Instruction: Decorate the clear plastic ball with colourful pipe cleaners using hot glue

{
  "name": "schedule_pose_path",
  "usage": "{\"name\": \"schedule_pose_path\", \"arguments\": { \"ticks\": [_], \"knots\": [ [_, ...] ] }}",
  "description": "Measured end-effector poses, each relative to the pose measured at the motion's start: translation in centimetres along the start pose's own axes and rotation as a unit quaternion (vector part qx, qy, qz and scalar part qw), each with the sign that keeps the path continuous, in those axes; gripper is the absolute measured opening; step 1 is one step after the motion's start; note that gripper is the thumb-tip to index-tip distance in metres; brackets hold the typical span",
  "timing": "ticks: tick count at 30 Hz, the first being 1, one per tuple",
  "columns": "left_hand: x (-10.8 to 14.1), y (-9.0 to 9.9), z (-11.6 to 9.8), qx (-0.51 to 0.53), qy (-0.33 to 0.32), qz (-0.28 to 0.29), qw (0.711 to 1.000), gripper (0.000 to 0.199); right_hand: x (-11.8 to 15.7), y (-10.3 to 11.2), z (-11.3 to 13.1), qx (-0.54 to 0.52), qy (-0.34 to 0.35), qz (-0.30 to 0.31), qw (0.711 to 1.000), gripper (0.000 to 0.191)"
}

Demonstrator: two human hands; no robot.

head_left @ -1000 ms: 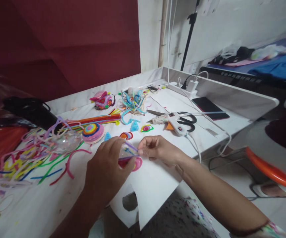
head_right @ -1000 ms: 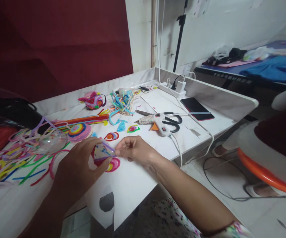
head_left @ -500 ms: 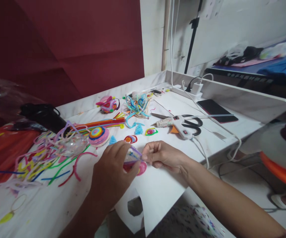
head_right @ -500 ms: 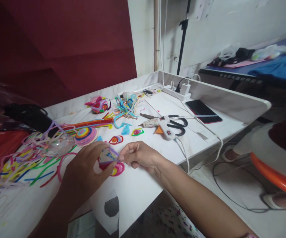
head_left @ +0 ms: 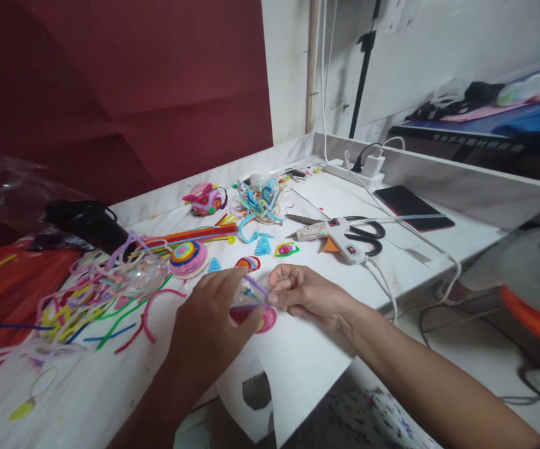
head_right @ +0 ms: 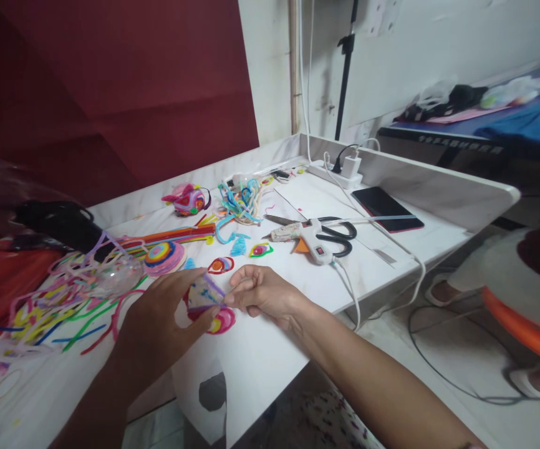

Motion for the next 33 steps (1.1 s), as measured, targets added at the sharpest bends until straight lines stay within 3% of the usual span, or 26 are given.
{"name": "schedule_pose_path", "arguments": {
  "ticks": [4,10,16,24,33],
  "knots": [
    [0.6,-0.3,1.2,0.026,0.049,0.033,0.998,0.054,-0.1,0.2,0.0,0.002,0.003,-0.014,1.0,0.053],
    [0.6,-0.6,2.9,0.132,0.103,0.029,0.985,0.033,-0.2,0.3,0.2,-0.003,0.008,-0.021,1.0,0.055],
    [-0.6,-0.7,4.5,0.155,0.137,0.042,0.977,0.024,0.0,0.3,0.2,0.006,0.012,-0.022,1.0,0.054],
    [-1.5,-1.2,5.8,0.185,0.145,0.043,0.971,0.012,-0.2,0.5,0.1,0.0,0.018,-0.017,1.0,0.055],
    [-2.7,-2.5,7.0,0.289,0.179,0.108,0.934,0.012,-0.1,0.5,0.0,0.018,0.015,-0.013,1.0,0.056]
  ]
}}
Point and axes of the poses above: each hand's wrist, its own x-axis away from the middle knuckle, its own y-axis out of the back of the hand, z = x × y, the point moved 9 cm from there along -x, towards the middle knuckle, and after that the axes turned 11 degrees about -y, right-handed, at the moved point
